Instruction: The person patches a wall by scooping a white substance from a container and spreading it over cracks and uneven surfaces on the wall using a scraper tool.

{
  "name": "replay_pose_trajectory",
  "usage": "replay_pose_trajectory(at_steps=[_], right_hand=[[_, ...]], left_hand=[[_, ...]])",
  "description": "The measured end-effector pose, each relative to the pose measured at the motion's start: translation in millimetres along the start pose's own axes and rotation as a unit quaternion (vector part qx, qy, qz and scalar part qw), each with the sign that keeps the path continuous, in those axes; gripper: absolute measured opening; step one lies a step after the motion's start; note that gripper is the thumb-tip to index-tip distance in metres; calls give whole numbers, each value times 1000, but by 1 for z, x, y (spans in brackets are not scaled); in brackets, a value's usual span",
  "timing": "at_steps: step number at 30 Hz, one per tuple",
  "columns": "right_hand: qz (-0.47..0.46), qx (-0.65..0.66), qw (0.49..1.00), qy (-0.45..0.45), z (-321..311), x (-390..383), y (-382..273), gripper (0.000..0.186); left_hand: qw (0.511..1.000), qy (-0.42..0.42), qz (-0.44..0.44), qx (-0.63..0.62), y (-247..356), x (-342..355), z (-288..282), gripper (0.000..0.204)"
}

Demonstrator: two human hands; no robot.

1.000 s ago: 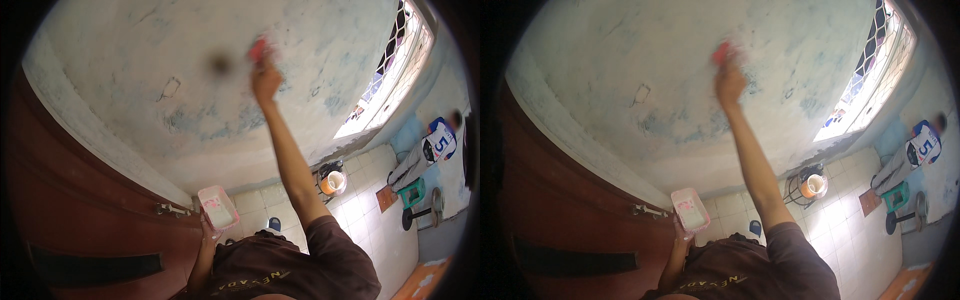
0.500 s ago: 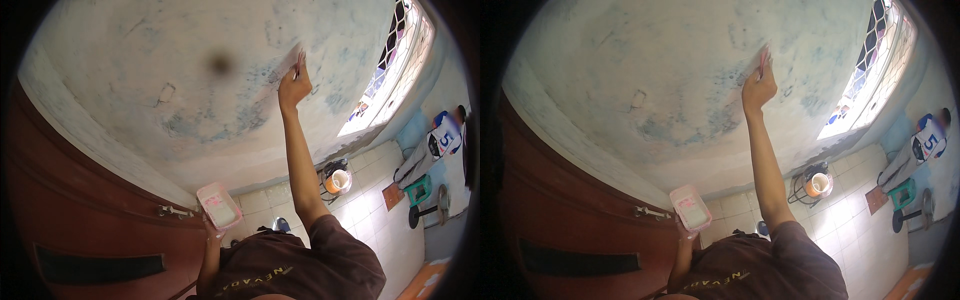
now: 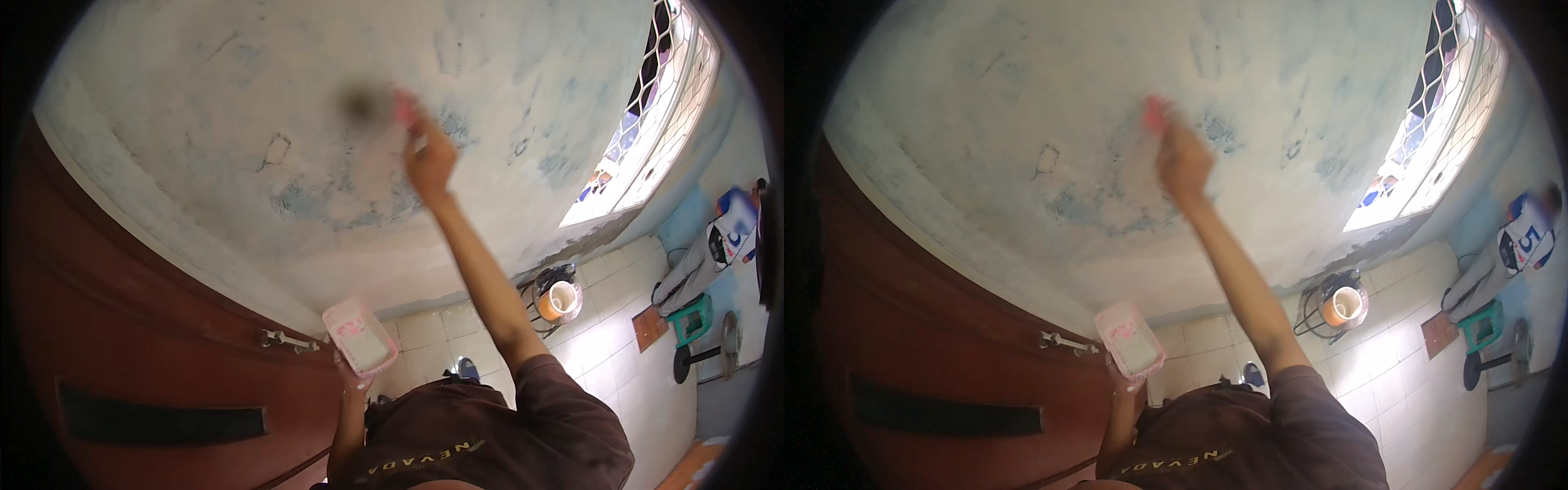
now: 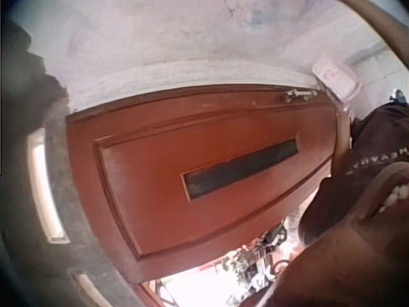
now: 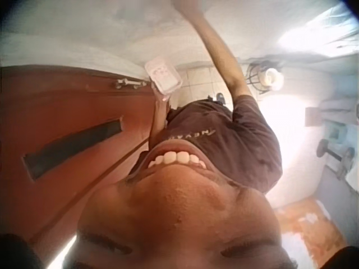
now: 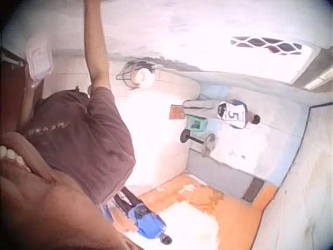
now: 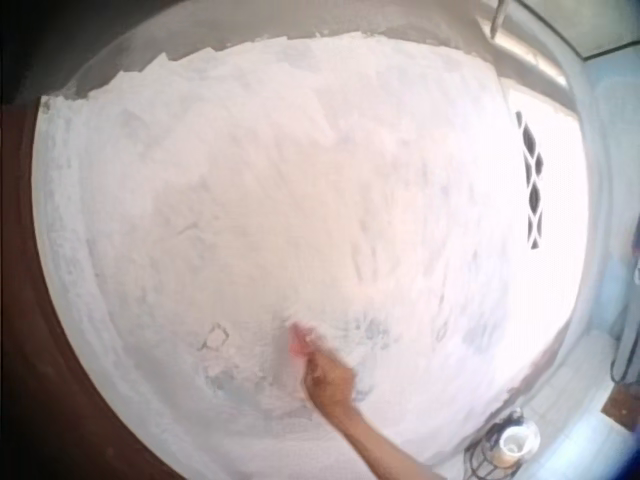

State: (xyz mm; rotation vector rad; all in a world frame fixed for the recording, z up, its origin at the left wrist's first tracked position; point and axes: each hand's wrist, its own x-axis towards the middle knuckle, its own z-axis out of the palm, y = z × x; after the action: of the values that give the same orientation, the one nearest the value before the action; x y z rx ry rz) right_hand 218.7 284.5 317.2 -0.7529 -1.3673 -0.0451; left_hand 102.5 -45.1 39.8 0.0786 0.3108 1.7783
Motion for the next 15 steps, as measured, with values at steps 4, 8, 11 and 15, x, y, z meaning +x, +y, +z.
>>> replay_pose_trajectory(at_steps=[4, 8, 11, 15], right_hand=[[-89, -85, 983, 137, -25, 113, 29, 43], [-38, -144, 988, -41, 30, 57, 6, 62], [-138, -99, 977, -125, 67, -39, -20, 75], [-154, -19, 946, -285, 72, -122, -19, 63]], left_hand=[[996, 88, -24, 6, -8, -4, -16, 58], [997, 74, -10, 5, -12, -4, -55, 59], [997, 67, -29, 18, -8, 3, -47, 59], [996, 73, -51, -2, 1, 11, -35, 60]])
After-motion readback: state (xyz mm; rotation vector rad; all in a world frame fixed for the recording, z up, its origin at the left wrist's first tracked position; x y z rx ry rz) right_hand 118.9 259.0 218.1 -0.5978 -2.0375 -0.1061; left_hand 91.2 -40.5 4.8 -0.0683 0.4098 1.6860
